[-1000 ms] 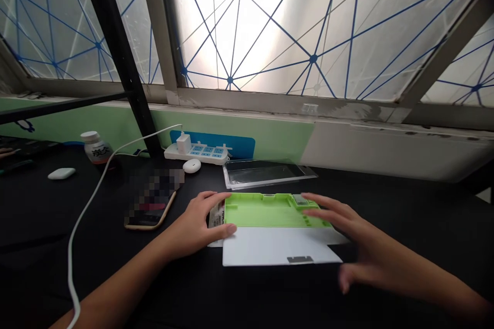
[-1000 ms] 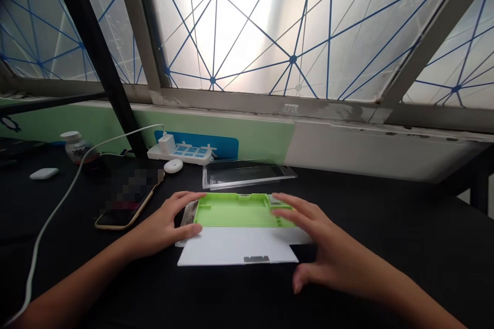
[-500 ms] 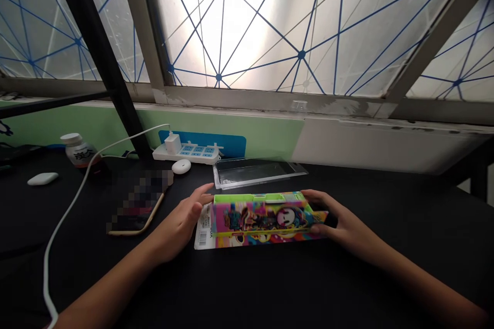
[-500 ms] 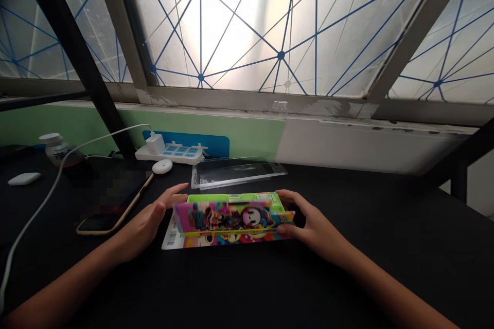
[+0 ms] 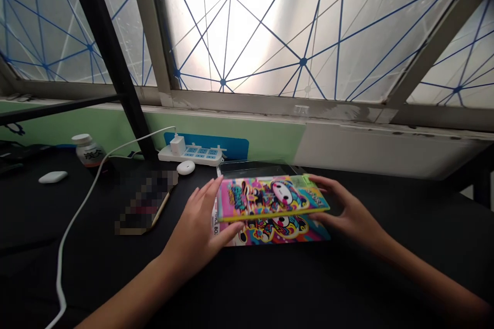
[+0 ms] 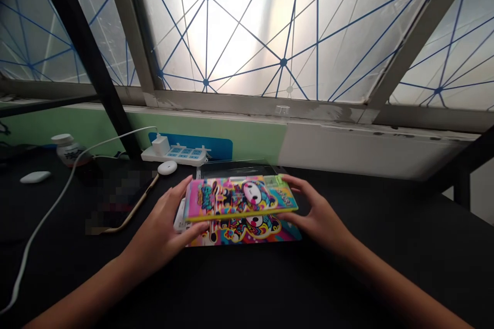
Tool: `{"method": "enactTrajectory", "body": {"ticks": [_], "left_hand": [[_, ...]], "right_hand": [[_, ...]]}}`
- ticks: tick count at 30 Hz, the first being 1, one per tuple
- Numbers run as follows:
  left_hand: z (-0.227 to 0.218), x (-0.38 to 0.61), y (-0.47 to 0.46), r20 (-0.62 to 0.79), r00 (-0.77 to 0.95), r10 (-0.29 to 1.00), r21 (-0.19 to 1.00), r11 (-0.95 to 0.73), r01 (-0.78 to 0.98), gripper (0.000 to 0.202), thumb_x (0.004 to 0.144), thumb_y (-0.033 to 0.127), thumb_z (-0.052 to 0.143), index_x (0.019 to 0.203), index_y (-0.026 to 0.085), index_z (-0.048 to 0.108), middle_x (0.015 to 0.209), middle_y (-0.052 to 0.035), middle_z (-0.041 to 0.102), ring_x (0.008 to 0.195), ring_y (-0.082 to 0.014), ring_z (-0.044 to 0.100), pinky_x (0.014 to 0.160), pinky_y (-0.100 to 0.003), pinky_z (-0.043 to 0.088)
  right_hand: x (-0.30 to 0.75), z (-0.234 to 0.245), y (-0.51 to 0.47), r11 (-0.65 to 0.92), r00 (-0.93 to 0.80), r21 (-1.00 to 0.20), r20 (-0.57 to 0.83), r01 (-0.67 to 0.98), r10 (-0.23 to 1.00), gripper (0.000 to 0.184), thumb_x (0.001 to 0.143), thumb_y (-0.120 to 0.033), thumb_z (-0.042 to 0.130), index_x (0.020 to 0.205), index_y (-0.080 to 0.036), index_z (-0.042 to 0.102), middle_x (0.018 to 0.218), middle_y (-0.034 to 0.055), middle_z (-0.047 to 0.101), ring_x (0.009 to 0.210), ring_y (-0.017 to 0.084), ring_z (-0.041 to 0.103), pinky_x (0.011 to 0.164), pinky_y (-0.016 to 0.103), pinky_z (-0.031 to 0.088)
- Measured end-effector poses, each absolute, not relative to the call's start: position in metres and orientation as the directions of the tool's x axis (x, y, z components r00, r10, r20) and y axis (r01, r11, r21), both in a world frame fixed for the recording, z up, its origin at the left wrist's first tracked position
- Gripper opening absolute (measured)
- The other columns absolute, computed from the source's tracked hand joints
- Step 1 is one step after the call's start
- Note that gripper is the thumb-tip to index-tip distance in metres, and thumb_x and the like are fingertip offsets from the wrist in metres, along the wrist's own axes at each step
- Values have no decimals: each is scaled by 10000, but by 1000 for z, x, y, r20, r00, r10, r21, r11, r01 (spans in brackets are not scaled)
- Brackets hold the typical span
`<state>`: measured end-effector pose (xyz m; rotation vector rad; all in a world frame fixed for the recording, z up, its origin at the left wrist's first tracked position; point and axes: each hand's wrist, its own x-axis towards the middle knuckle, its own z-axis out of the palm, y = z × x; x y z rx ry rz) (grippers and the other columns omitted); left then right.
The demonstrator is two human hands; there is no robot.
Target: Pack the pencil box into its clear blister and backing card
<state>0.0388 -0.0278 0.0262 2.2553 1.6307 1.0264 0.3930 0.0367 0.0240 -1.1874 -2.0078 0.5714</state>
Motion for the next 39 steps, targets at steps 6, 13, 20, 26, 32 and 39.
{"method": "enactTrajectory", "body": {"ticks": [6,13,20,26,32,39], "left_hand": [[51,65,43,489,82,869,474,-343,811,756,931,543,595,1530,200,286,1607,-182,333,1524,-342,192,1204,-596,146],[19,50,75,303,100,948,531,-255,808,720,973,546,491,1534,132,312,1596,-196,351,1509,-343,242,1187,-520,259],[16,49,73,293,115,949,507,-256,823,719,974,544,465,1550,162,268,1599,-183,352,1491,-336,294,1167,-510,286],[13,52,73,207,139,969,488,-225,843,715,984,584,412,1542,150,312,1633,-204,259,1524,-367,175,1170,-629,197],[14,50,73,238,177,955,388,-261,884,626,1012,596,318,1488,203,426,1648,-166,239,1534,-356,133,1163,-659,170],[17,53,73,358,267,895,249,-367,896,612,1024,575,314,1516,223,404,1629,-134,309,1522,-316,214,1188,-586,198]], "right_hand": [[381,33,113,544,-322,-667,438,509,839,744,796,-573,743,1402,-249,459,1438,143,567,1308,345,551,1050,475,504],[362,4,142,514,-358,-533,373,672,856,672,907,-558,585,1482,-239,452,1447,133,580,1294,351,567,1066,532,461],[359,-8,138,487,-326,-393,409,780,852,613,964,-506,479,1514,-250,390,1496,136,528,1321,360,538,1090,593,383],[360,-9,135,460,-305,-294,446,838,841,500,1013,-485,371,1429,-239,500,1397,155,619,1241,348,609,987,562,457],[353,-11,122,520,-396,-143,491,842,776,428,1014,-473,386,1293,-258,630,1478,147,546,1349,342,506,1110,676,196],[330,-6,97,626,-568,3,425,780,705,499,1015,-507,423,1427,-237,505,1448,163,572,1325,335,522,1112,669,209]]}}
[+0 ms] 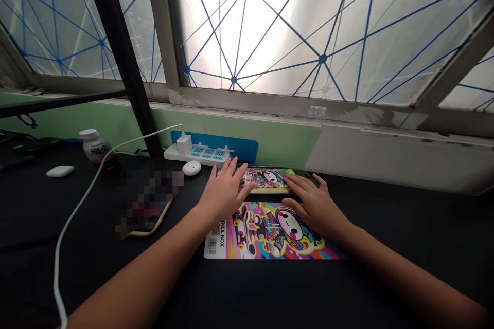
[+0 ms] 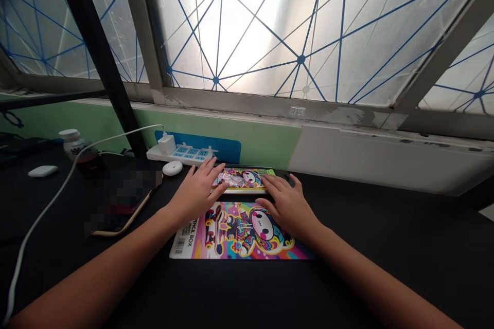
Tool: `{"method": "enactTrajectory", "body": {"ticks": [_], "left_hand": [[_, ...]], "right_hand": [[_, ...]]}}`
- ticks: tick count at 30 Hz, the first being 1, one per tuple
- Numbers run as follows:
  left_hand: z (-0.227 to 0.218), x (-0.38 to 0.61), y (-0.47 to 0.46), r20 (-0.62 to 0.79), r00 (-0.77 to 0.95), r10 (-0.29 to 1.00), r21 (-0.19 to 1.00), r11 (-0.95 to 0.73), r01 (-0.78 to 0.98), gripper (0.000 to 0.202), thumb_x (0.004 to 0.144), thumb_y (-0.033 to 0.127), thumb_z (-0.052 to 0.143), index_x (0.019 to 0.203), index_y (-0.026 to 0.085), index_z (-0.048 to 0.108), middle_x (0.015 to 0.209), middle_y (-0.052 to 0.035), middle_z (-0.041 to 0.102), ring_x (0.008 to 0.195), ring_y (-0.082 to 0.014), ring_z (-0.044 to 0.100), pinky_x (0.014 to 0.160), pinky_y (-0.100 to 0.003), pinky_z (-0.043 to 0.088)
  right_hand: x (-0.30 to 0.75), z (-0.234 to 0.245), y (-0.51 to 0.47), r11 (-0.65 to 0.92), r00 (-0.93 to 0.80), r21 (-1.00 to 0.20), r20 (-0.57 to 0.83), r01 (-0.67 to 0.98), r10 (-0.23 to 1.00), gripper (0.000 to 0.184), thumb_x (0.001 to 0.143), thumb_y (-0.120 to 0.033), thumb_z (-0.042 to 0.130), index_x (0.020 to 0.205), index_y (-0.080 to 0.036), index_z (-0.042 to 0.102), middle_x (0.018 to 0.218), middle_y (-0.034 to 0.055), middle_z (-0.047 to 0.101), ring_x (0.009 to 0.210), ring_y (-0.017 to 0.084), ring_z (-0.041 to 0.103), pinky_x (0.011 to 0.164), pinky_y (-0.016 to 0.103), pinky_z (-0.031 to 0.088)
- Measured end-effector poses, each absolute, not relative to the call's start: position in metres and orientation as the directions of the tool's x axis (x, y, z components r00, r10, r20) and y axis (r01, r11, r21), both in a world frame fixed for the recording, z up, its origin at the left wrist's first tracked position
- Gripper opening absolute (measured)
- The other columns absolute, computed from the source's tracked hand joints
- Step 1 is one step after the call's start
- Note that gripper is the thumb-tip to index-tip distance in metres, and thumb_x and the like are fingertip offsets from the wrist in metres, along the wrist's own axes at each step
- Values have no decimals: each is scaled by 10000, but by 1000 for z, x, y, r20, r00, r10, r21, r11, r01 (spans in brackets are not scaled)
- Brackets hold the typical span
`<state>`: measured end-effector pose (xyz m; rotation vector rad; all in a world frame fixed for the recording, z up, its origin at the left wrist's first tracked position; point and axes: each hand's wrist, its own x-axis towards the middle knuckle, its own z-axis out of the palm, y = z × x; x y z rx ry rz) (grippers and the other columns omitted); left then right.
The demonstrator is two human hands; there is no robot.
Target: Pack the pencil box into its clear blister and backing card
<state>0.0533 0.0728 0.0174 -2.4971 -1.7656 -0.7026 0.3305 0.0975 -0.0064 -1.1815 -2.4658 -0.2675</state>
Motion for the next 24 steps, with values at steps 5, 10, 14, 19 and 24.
{"method": "enactTrajectory", "body": {"ticks": [5,10,14,19,24], "left_hand": [[17,48,74,292,301,908,175,-360,916,538,1044,513,289,1431,218,520,1541,-156,462,1458,-333,361,1144,-603,271],[23,44,74,278,300,913,154,-350,924,429,1044,365,295,1346,249,577,1507,-119,513,1423,-316,412,1119,-563,325],[27,38,73,284,270,920,145,-320,936,356,1016,301,334,1191,234,636,1418,-119,586,1367,-334,466,1094,-546,352],[24,33,77,304,203,931,143,-256,956,355,1022,354,349,1199,206,619,1411,-169,576,1338,-372,490,1063,-577,370],[17,37,80,286,234,929,139,-282,949,465,1032,410,344,1441,233,478,1583,-144,400,1469,-338,334,1120,-598,314]], "right_hand": [[309,2,70,680,-619,14,429,733,658,508,994,-493,490,1408,-199,507,1470,186,535,1335,358,491,1089,639,286],[292,13,42,790,-677,-116,450,602,582,263,994,-363,518,1170,-214,644,1221,145,675,1128,295,613,954,491,464],[286,11,33,775,-727,-273,271,571,631,436,993,-463,510,1358,-228,558,1406,146,579,1280,297,535,1031,476,460],[284,12,33,693,-711,-305,66,653,700,714,934,-655,495,1491,-211,443,1560,156,427,1414,362,382,1128,548,341],[282,13,34,615,-601,-323,156,719,784,449,978,-562,488,1237,-208,581,1240,134,613,1137,305,548,948,465,449]]}}
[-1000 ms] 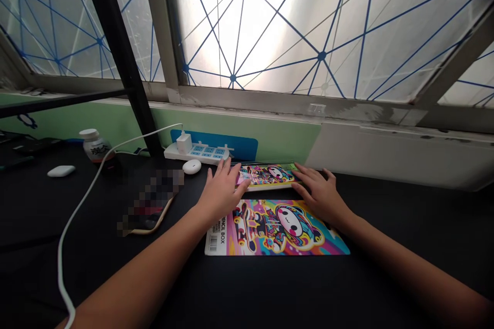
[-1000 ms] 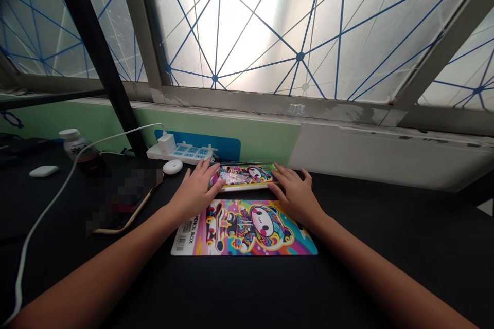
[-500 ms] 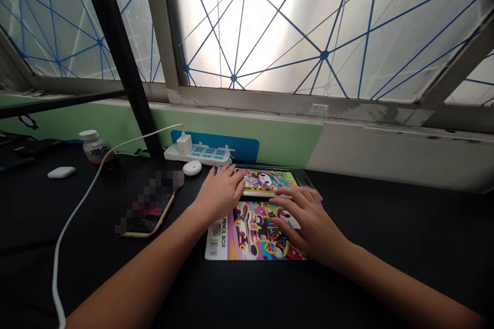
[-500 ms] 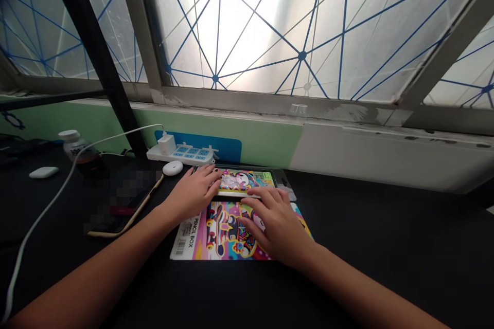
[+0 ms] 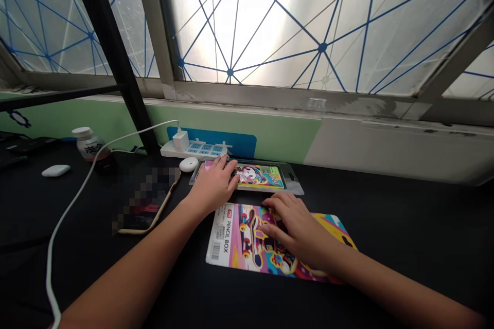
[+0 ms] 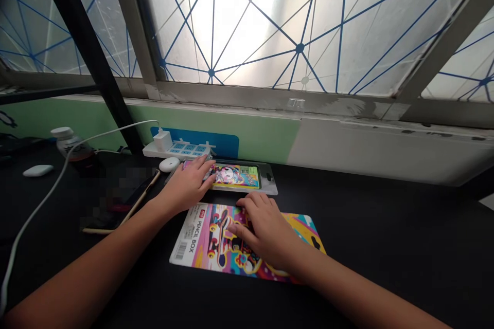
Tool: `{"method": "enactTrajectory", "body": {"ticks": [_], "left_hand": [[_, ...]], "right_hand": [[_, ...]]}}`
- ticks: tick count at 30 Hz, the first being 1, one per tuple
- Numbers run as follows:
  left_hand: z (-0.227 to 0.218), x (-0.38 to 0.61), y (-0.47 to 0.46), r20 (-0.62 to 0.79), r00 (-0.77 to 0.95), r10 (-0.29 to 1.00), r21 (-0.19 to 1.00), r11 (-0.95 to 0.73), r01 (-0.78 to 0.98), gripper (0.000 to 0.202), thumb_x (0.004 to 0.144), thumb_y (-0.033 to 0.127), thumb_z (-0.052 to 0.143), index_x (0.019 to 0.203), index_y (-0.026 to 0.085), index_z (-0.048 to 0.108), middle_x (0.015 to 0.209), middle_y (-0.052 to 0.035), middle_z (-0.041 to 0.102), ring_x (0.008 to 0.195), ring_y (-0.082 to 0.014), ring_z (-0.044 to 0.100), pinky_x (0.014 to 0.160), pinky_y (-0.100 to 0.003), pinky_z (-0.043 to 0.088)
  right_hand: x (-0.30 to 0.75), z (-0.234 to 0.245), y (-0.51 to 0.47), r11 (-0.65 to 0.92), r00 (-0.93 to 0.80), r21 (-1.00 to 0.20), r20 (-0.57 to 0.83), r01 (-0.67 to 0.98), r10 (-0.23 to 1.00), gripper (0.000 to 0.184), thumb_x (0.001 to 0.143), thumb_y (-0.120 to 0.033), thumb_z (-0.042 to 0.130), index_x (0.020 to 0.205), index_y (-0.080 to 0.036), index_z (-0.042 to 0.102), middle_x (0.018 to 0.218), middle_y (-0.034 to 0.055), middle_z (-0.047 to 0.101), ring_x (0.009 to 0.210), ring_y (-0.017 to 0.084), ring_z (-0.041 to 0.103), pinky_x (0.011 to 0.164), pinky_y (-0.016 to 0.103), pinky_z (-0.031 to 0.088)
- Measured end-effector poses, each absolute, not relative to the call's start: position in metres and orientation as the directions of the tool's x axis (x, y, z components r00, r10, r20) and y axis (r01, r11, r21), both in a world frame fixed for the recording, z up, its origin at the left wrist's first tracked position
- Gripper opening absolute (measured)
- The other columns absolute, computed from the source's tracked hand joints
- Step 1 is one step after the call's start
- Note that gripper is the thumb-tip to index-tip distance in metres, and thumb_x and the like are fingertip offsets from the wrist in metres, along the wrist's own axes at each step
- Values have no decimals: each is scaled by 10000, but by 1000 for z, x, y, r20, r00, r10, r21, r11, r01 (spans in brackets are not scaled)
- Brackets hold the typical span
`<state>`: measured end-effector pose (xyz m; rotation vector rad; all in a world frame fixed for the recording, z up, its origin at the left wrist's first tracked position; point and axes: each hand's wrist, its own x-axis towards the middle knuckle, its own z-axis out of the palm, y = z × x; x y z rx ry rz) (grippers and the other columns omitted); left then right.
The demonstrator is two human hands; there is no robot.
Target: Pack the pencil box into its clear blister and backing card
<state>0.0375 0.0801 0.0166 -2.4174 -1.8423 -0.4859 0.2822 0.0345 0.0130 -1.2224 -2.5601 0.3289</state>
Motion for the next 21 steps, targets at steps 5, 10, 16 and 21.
{"method": "enactTrajectory", "body": {"ticks": [5,10,16,21], "left_hand": [[17,37,80,203,279,939,182,-316,931,495,1043,434,283,1483,296,462,1610,-116,351,1501,-379,251,1107,-714,234],[25,34,80,198,288,937,277,-335,901,465,1035,408,306,1400,269,559,1572,-142,416,1483,-373,301,1122,-713,195],[31,36,73,177,331,927,374,-375,848,394,1006,543,382,1030,254,650,1509,-128,507,1468,-347,344,1138,-709,178],[33,38,69,159,428,889,386,-455,802,329,956,566,495,951,250,586,1511,-113,506,1456,-354,364,1149,-692,191]], "right_hand": [[280,7,34,582,-547,-222,200,783,813,312,987,-518,493,899,-221,524,932,76,614,862,258,549,768,404,432],[284,22,27,480,-473,-336,107,811,874,366,957,-594,493,865,-241,466,736,15,609,638,198,538,575,312,355],[348,42,49,344,-446,-564,-49,751,894,460,902,-673,520,775,-232,552,703,0,625,634,170,539,551,280,368],[419,33,93,134,-327,-565,-256,814,910,520,839,-719,556,731,-219,648,687,-1,642,625,175,550,550,288,373]]}}
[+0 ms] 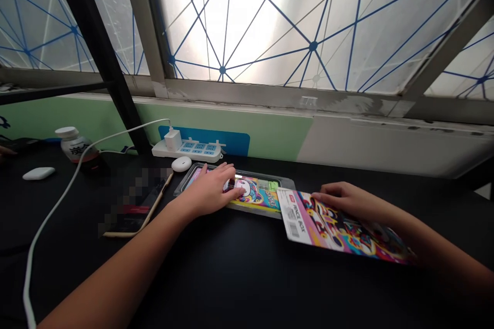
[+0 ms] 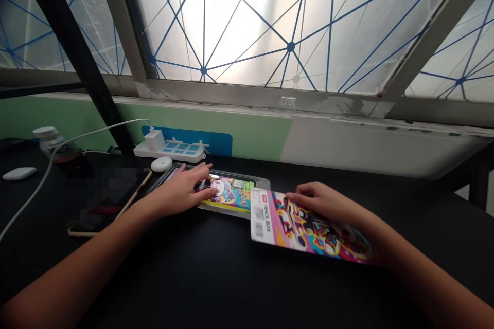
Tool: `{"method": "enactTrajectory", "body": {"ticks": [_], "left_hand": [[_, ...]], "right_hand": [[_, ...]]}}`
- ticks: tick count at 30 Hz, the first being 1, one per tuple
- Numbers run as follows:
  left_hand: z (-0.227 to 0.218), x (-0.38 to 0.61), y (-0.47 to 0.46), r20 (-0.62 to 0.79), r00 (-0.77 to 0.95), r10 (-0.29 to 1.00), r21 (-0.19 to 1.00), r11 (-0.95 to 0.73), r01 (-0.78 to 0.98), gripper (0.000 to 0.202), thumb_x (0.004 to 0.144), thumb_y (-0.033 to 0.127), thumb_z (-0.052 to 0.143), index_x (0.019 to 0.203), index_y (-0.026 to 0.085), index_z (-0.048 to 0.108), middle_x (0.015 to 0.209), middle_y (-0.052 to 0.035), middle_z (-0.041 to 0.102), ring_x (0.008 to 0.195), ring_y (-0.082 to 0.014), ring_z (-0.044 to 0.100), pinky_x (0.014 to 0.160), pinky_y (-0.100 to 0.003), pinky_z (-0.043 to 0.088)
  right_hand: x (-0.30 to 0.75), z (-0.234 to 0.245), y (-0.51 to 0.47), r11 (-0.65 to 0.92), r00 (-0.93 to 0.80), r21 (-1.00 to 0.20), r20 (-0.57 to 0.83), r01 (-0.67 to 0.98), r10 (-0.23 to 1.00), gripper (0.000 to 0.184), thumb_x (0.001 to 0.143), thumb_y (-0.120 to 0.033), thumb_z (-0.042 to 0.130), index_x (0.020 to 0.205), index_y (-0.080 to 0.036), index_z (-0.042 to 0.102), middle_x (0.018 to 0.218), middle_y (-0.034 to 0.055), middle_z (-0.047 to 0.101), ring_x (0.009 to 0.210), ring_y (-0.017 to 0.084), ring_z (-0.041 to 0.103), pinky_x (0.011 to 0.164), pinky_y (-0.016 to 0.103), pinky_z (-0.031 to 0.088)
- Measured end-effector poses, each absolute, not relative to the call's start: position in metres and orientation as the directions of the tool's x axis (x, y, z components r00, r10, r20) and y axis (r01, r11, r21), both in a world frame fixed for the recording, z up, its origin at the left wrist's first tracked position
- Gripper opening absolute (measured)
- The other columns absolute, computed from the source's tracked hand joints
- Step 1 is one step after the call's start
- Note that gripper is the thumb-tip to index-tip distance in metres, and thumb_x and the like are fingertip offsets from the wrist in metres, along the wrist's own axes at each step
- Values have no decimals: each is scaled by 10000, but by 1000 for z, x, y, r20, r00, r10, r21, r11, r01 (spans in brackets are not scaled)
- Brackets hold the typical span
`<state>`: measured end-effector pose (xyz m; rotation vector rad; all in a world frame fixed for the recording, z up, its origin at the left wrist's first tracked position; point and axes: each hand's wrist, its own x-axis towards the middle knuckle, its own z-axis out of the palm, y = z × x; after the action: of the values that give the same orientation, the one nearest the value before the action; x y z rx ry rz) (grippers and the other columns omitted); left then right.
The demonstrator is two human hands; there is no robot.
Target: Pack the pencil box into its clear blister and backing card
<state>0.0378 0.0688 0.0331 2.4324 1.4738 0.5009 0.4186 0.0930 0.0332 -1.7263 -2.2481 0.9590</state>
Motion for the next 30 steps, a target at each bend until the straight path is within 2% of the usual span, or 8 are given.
{"method": "enactTrajectory", "body": {"ticks": [3,6,9,14,23,30], "left_hand": [[35,37,68,132,456,880,380,-470,797,339,948,585,497,979,259,587,1529,-104,486,1458,-353,360,1164,-675,181],[36,36,67,122,470,874,374,-479,794,357,940,596,501,1060,274,597,1536,-91,480,1456,-346,365,1183,-649,168],[35,37,66,125,461,879,355,-473,806,393,950,573,489,1211,292,573,1515,-83,505,1432,-336,406,1185,-644,176],[33,39,65,122,467,876,317,-481,818,515,969,560,451,1413,301,483,1540,-74,474,1456,-322,368,1180,-658,170],[32,39,65,97,467,879,308,-473,826,534,980,604,406,1417,327,539,1591,-108,395,1485,-330,306,1165,-670,141],[27,45,64,159,432,888,347,-460,817,489,957,560,478,1355,301,592,1550,-101,461,1463,-350,345,1178,-658,139]], "right_hand": [[438,28,107,80,-238,-543,-229,836,944,537,826,-736,548,710,-220,645,638,-3,628,580,172,536,525,298,363],[436,26,107,127,-237,-548,-135,827,962,499,826,-713,566,858,-235,706,818,24,720,739,218,633,636,314,462],[418,28,97,182,-247,-571,-38,801,968,469,828,-674,587,1004,-256,709,1005,37,744,900,247,666,762,331,504],[390,31,81,165,-203,-551,-9,818,979,420,804,-642,625,945,-255,707,962,32,746,853,247,675,715,332,502],[400,35,86,171,-171,-503,46,847,984,459,775,-684,650,914,-250,704,898,29,738,824,251,664,694,336,483],[391,35,80,166,-154,-513,65,842,986,446,773,-674,664,905,-248,694,872,28,725,770,231,646,653,324,469]]}}
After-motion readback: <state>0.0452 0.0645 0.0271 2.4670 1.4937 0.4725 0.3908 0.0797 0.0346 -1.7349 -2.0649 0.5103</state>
